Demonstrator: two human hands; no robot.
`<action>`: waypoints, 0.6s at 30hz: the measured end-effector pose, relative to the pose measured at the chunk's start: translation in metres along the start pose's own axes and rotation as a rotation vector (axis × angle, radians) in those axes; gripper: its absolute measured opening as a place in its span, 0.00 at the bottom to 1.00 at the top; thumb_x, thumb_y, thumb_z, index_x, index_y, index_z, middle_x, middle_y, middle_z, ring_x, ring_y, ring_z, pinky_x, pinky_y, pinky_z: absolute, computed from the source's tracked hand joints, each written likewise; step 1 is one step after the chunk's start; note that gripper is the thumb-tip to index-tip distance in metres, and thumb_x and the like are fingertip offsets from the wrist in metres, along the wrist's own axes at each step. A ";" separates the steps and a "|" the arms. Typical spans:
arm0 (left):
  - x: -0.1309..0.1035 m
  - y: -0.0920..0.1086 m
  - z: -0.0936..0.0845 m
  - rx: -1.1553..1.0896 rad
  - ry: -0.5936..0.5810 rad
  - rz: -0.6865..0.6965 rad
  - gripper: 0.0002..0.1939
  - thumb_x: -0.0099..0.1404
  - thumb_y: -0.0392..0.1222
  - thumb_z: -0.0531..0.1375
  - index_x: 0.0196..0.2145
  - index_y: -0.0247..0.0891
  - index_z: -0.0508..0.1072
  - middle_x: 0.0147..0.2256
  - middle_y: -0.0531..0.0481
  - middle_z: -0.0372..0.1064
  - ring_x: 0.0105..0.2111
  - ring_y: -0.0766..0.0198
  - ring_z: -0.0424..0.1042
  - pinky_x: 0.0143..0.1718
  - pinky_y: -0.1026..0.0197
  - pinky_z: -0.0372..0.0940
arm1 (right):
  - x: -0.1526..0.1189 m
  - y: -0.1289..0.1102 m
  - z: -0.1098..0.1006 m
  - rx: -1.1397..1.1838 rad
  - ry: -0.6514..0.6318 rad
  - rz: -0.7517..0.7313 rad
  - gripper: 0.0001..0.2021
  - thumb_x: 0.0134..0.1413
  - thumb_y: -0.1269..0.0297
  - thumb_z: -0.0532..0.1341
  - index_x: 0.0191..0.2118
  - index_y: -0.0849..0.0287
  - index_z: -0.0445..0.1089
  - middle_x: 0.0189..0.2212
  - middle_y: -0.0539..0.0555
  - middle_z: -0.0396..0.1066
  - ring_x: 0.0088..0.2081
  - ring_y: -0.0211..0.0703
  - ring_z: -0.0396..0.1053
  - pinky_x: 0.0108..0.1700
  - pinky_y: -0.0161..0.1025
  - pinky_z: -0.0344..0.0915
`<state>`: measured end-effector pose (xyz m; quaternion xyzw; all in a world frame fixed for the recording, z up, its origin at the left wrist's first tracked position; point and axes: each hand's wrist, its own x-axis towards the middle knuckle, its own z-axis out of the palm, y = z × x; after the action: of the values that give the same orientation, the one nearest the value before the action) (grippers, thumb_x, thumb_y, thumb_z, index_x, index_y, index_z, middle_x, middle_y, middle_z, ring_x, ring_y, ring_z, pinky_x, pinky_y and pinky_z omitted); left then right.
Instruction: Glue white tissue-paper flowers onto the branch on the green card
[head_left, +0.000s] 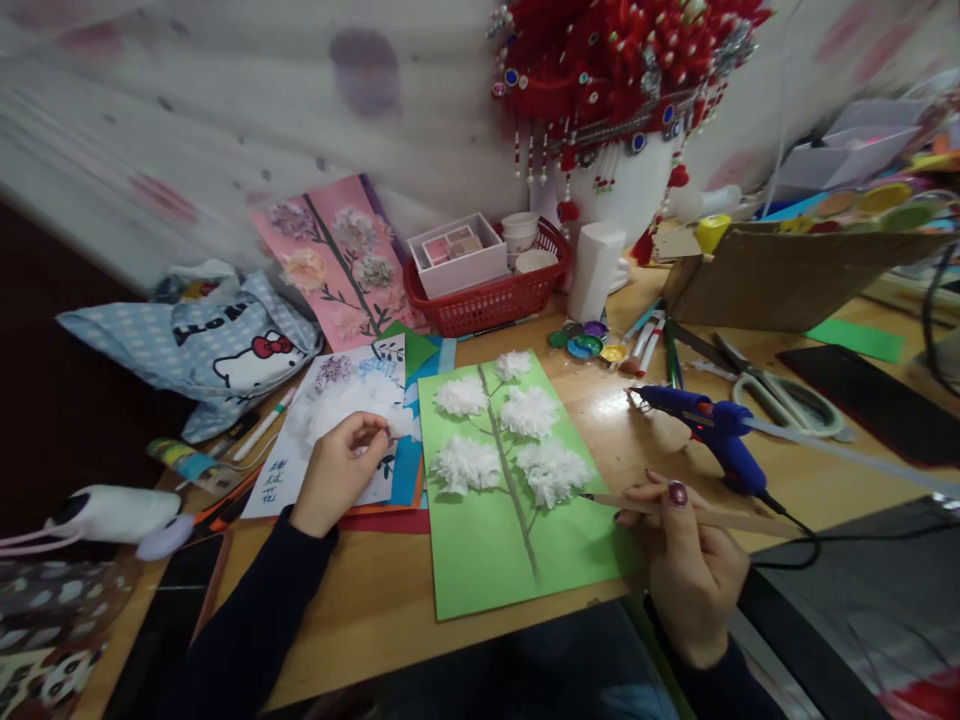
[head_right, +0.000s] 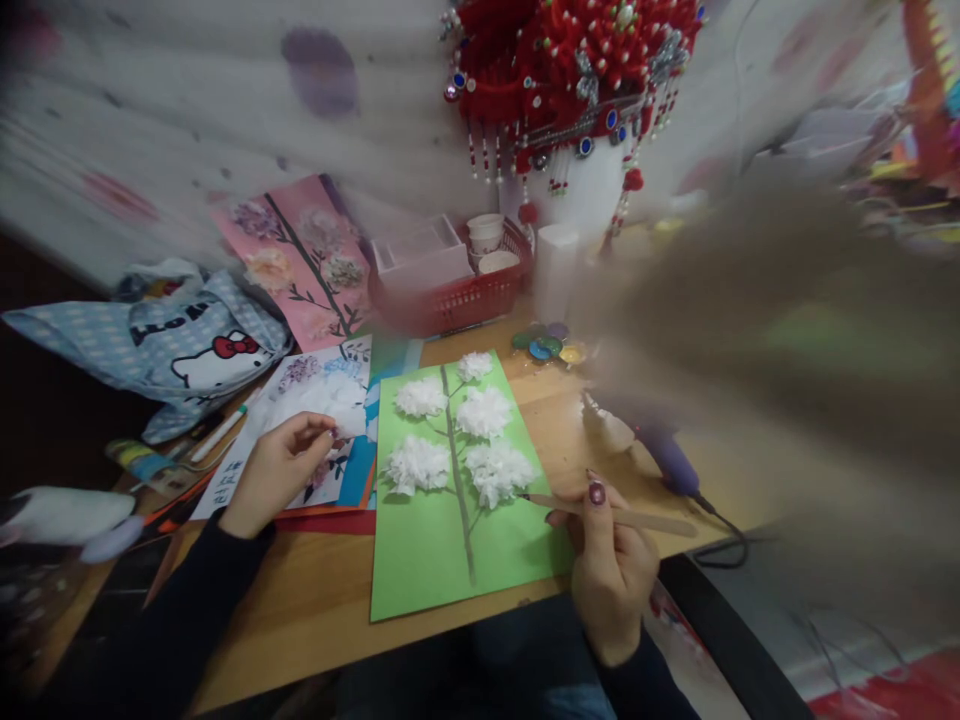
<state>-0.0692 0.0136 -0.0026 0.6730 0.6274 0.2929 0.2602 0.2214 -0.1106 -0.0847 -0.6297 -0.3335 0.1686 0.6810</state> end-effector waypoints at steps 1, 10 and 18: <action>-0.003 0.004 0.001 -0.078 -0.042 -0.025 0.11 0.58 0.49 0.56 0.33 0.39 0.67 0.31 0.48 0.74 0.34 0.58 0.76 0.30 0.61 0.68 | 0.000 0.000 0.000 -0.003 -0.001 -0.002 0.22 0.58 0.47 0.58 0.24 0.60 0.73 0.20 0.54 0.71 0.34 0.48 0.73 0.40 0.43 0.68; -0.040 0.056 0.032 -0.174 -0.602 0.178 0.08 0.64 0.44 0.54 0.36 0.39 0.69 0.31 0.51 0.72 0.33 0.63 0.73 0.38 0.60 0.67 | 0.001 -0.009 0.002 -0.182 -0.110 -0.141 0.25 0.65 0.52 0.52 0.19 0.56 0.69 0.22 0.53 0.73 0.31 0.44 0.71 0.43 0.43 0.66; -0.060 0.098 0.085 -0.050 -0.685 0.346 0.07 0.62 0.37 0.53 0.33 0.38 0.72 0.30 0.52 0.73 0.29 0.65 0.70 0.33 0.63 0.62 | 0.006 -0.014 0.003 -0.274 -0.193 -0.214 0.20 0.67 0.57 0.49 0.28 0.58 0.70 0.24 0.52 0.71 0.31 0.42 0.69 0.38 0.40 0.63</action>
<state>0.0573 -0.0520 0.0051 0.8211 0.3740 0.1058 0.4180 0.2208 -0.1069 -0.0699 -0.6583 -0.4824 0.1079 0.5677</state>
